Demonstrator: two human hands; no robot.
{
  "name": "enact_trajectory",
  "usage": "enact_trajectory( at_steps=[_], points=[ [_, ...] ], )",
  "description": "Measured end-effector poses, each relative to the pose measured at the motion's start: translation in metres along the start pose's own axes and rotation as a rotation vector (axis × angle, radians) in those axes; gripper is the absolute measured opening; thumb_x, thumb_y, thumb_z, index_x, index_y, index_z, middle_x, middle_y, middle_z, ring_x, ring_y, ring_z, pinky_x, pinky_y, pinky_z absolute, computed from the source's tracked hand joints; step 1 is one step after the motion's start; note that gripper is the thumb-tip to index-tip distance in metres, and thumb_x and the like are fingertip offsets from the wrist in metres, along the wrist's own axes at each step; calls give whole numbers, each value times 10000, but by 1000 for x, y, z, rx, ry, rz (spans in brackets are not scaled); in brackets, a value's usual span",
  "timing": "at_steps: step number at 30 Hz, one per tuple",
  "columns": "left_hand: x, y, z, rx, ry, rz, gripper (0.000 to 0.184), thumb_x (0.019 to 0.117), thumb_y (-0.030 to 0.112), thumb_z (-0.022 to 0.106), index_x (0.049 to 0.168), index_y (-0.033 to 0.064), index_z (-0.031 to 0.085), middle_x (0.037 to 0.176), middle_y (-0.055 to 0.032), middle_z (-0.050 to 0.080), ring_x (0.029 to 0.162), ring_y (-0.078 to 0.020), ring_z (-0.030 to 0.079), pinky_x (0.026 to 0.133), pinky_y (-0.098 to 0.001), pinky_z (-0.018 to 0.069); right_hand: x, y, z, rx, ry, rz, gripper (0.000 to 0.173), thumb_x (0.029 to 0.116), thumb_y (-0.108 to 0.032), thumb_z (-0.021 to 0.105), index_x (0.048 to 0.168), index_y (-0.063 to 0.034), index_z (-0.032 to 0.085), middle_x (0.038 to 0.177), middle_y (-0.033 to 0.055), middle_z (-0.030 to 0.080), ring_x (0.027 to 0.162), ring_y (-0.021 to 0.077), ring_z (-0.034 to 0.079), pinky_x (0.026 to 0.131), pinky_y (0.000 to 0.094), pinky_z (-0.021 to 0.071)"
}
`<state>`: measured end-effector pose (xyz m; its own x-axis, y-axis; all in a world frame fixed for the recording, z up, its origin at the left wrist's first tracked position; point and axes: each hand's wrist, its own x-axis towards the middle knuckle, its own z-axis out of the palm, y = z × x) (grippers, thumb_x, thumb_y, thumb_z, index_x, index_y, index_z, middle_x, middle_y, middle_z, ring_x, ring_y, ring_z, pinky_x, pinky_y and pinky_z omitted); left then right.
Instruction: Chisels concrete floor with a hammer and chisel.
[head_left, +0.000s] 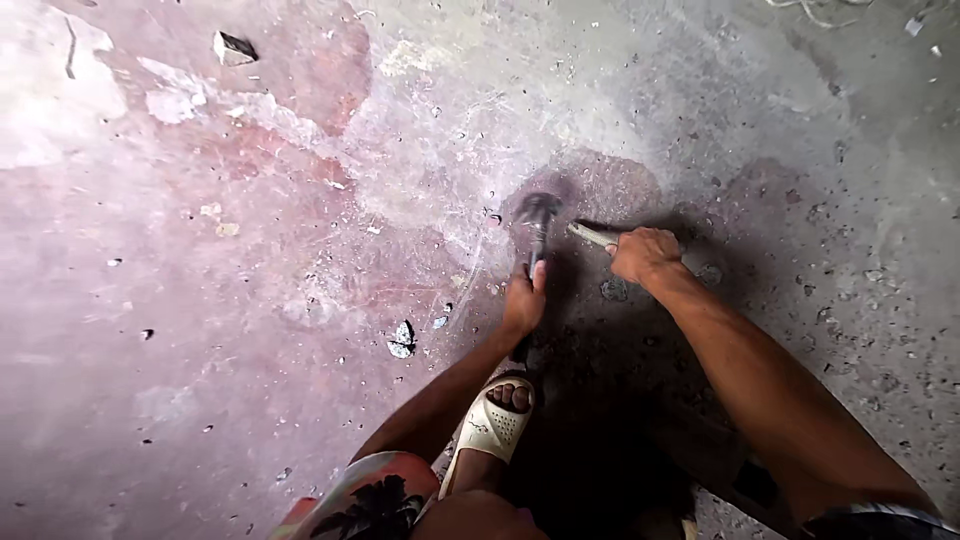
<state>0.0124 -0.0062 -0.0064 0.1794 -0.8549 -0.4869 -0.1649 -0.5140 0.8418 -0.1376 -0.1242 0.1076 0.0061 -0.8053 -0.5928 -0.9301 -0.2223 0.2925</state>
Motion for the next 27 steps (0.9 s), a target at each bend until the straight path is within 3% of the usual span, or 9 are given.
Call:
enact_trajectory(
  at_steps=[3, 6, 9, 12, 14, 17, 20, 22, 27],
  points=[
    [10, 20, -19, -17, -104, -120, 611, 1101, 560, 283, 1085, 18, 566, 692, -110, 536, 511, -248, 563, 520, -451, 542, 0, -1, 1, -25, -8, 5, 468, 1069, -398, 498, 1011, 20, 702, 1101, 266, 704, 1102, 434, 675, 895, 631, 504],
    [-5, 33, -28, -282, 55, -44, 512, 1109, 525, 297, 1021, 71, 517, 580, -29, 435, 400, -179, 459, 403, -374, 478, 1, -1, 3, -18, -16, 7, 458, 1067, -393, 503, 1006, 18, 696, 1094, 266, 702, 1092, 429, 677, 886, 623, 504],
    [-13, 20, -8, -274, 172, 85, 484, 1117, 481, 300, 1052, 64, 535, 593, -37, 463, 440, -195, 498, 444, -402, 500, 3, 0, 4, -2, -7, 1, 468, 1063, -398, 510, 977, 21, 700, 1079, 266, 706, 1081, 437, 678, 875, 639, 501],
    [5, 17, -7, 68, -102, -33, 573, 1113, 498, 315, 1124, -6, 588, 770, -155, 598, 619, -292, 618, 613, -499, 546, 2, -4, 0, -18, -3, -11, 475, 1068, -398, 500, 985, 25, 702, 1087, 267, 705, 1095, 441, 674, 883, 639, 501],
    [13, 28, -21, 81, -201, -117, 601, 1106, 544, 284, 1073, 15, 565, 713, -115, 563, 531, -247, 592, 526, -441, 546, 2, -7, -4, -37, -13, -6, 463, 1068, -388, 500, 998, 23, 701, 1098, 271, 702, 1101, 444, 672, 884, 644, 499],
    [-2, 29, -25, -252, -32, -89, 524, 1109, 528, 295, 987, 69, 517, 579, -29, 427, 398, -171, 445, 399, -360, 467, 2, -6, -2, -16, -18, 8, 478, 1064, -395, 503, 967, 35, 689, 1076, 285, 696, 1079, 458, 672, 858, 655, 500],
    [-3, 10, 4, -334, 107, 8, 518, 1121, 470, 280, 965, 43, 527, 593, -28, 442, 439, -179, 466, 446, -394, 482, 6, -1, -2, -9, -16, 17, 502, 1072, -409, 474, 964, 34, 686, 1072, 287, 697, 1074, 464, 673, 846, 660, 500],
    [8, 5, 5, -172, -86, -101, 601, 1115, 516, 262, 1014, 1, 557, 642, -81, 492, 482, -219, 517, 492, -425, 508, 6, -2, -1, -18, -15, 14, 512, 1076, -418, 464, 972, 31, 687, 1075, 291, 696, 1079, 462, 674, 848, 661, 500],
    [0, 32, -19, -318, -65, -137, 549, 1104, 555, 284, 968, 73, 508, 573, -29, 430, 391, -174, 444, 390, -360, 465, 6, 0, -1, -16, -9, 10, 496, 1069, -414, 485, 989, 31, 689, 1074, 286, 697, 1084, 463, 671, 866, 662, 497]
  ],
)
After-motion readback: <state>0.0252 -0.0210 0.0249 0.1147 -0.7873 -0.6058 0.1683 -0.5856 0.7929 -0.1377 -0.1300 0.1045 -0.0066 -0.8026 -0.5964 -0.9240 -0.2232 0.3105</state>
